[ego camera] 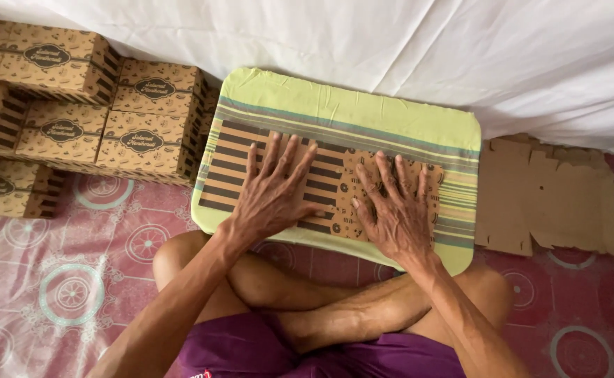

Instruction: Assembling a cardboard box by folding and tucking flaps manually.

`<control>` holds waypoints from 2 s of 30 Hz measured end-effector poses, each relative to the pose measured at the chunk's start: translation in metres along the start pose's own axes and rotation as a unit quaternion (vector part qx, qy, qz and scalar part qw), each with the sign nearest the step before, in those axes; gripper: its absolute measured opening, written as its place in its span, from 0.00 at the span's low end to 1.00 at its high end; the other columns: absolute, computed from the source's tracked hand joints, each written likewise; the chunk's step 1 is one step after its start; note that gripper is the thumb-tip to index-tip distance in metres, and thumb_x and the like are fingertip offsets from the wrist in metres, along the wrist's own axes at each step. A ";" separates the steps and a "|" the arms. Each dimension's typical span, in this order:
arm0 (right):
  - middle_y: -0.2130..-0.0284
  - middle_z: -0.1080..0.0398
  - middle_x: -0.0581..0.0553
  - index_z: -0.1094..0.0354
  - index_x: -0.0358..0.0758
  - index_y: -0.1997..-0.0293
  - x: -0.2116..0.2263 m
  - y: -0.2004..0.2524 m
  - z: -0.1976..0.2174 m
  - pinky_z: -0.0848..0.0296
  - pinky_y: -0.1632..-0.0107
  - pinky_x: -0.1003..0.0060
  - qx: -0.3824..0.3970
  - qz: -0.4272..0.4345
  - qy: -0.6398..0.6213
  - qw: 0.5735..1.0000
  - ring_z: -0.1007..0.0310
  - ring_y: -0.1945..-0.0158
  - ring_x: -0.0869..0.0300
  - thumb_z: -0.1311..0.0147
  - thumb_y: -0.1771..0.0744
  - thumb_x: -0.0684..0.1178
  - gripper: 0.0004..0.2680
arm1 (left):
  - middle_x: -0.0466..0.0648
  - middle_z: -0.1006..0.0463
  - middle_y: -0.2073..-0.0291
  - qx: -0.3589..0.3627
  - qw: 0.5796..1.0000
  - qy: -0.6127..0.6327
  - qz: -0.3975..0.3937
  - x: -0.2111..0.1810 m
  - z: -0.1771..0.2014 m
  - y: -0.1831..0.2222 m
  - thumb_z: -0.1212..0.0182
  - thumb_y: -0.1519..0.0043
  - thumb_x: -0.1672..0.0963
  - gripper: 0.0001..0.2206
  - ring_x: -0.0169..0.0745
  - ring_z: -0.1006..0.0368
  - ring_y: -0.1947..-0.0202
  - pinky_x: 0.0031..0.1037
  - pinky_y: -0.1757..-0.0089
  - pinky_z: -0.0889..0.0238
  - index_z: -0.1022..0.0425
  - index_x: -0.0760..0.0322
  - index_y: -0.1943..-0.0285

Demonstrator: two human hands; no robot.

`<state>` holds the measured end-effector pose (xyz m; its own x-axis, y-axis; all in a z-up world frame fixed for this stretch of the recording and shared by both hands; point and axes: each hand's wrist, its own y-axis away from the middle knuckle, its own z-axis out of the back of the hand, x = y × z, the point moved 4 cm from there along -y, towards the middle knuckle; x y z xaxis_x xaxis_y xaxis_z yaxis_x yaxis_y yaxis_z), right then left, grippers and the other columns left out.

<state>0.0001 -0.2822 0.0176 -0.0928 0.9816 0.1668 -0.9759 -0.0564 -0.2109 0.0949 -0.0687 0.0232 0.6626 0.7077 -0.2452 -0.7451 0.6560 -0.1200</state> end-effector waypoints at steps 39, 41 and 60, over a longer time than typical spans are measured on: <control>0.23 0.54 0.45 0.47 0.60 0.24 0.001 -0.002 -0.001 0.69 0.31 0.21 -0.001 0.007 0.015 1.000 0.60 0.23 0.38 0.67 0.28 0.66 0.22 | 0.61 0.60 0.21 -0.035 0.962 0.016 0.269 0.033 0.006 0.038 0.64 0.40 0.31 0.45 0.67 0.66 0.23 0.65 0.34 0.78 0.53 0.54 0.18; 0.23 0.56 0.44 0.50 0.60 0.23 -0.002 -0.001 -0.004 0.70 0.31 0.21 0.005 0.010 0.007 1.000 0.62 0.22 0.38 0.68 0.29 0.66 0.22 | 0.62 0.60 0.22 -0.059 0.961 0.017 0.269 0.014 -0.004 0.037 0.66 0.40 0.31 0.46 0.68 0.66 0.24 0.66 0.35 0.77 0.53 0.54 0.19; 0.23 0.56 0.45 0.51 0.61 0.23 0.003 -0.001 0.004 0.67 0.30 0.21 -0.002 0.013 0.002 1.000 0.60 0.23 0.38 0.67 0.28 0.65 0.21 | 0.62 0.61 0.21 -0.096 0.936 0.016 0.337 0.079 0.013 0.064 0.66 0.38 0.31 0.41 0.64 0.70 0.23 0.68 0.36 0.79 0.59 0.41 0.17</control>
<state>-0.0001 -0.2796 0.0221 -0.1183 0.9804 0.1578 -0.9721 -0.0820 -0.2196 0.1004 0.0326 0.0090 0.0365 0.9339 -0.3556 -0.9952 0.0018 -0.0975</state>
